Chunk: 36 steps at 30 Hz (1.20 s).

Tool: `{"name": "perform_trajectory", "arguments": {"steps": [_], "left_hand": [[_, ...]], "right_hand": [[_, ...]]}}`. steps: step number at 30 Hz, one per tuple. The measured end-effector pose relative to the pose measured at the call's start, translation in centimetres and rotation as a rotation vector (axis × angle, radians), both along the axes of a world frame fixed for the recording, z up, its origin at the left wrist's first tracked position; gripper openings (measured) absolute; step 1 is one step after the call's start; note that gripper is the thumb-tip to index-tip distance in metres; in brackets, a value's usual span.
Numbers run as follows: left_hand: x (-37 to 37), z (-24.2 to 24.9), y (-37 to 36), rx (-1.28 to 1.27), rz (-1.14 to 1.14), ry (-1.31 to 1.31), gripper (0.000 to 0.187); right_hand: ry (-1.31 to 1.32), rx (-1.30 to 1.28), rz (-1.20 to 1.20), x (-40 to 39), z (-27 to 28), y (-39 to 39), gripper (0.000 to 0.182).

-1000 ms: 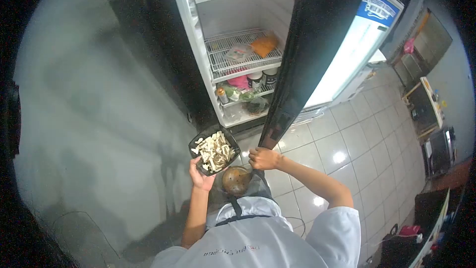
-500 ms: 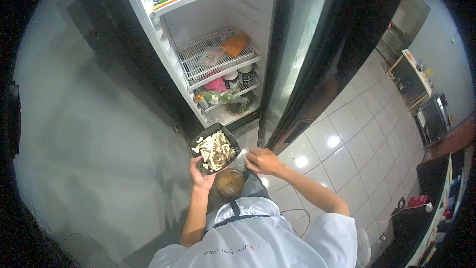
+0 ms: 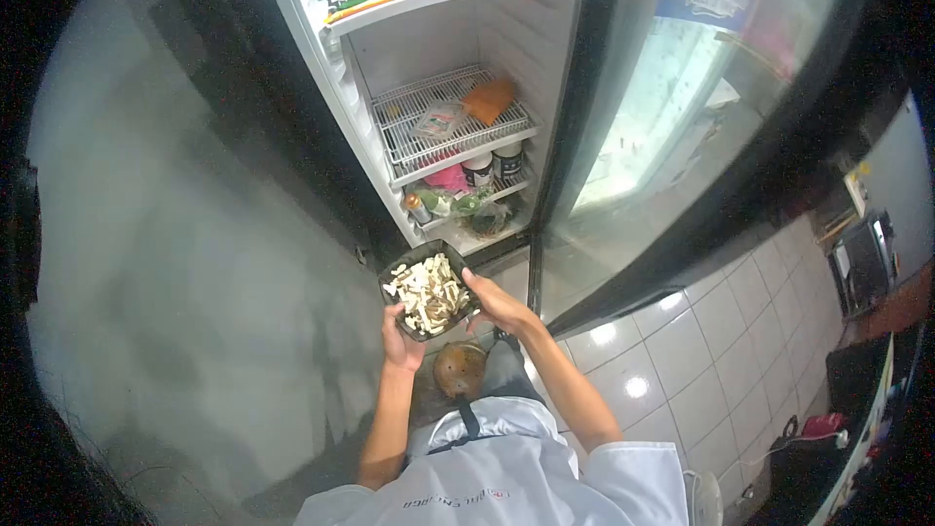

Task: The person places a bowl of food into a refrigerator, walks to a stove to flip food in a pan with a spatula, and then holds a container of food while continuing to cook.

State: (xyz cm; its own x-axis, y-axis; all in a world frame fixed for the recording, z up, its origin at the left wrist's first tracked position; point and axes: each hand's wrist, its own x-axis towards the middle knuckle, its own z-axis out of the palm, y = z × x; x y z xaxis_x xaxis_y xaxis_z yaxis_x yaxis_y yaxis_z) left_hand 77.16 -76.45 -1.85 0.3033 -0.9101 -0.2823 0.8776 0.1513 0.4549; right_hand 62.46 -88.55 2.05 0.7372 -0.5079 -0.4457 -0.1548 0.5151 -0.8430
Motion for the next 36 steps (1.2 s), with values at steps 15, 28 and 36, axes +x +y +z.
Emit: {"name": "perform_trajectory", "arguments": {"steps": [15, 28, 36], "left_hand": [[-7.9, -6.6, 18.2, -0.147, 0.134, -0.262, 0.072], [-18.9, -9.1, 25.8, 0.09, 0.103, -0.267, 0.063], [-16.0, -10.6, 24.5, 0.194, 0.192, -0.158, 0.06]], "right_hand": [[-0.135, -0.62, -0.35, 2.3, -5.0, 3.3, 0.046], [0.163, -0.428, -0.494, 11.2, -8.0, -1.0, 0.038], [-0.01, -0.2, -0.571, 18.4, -13.3, -5.0, 0.037]]}}
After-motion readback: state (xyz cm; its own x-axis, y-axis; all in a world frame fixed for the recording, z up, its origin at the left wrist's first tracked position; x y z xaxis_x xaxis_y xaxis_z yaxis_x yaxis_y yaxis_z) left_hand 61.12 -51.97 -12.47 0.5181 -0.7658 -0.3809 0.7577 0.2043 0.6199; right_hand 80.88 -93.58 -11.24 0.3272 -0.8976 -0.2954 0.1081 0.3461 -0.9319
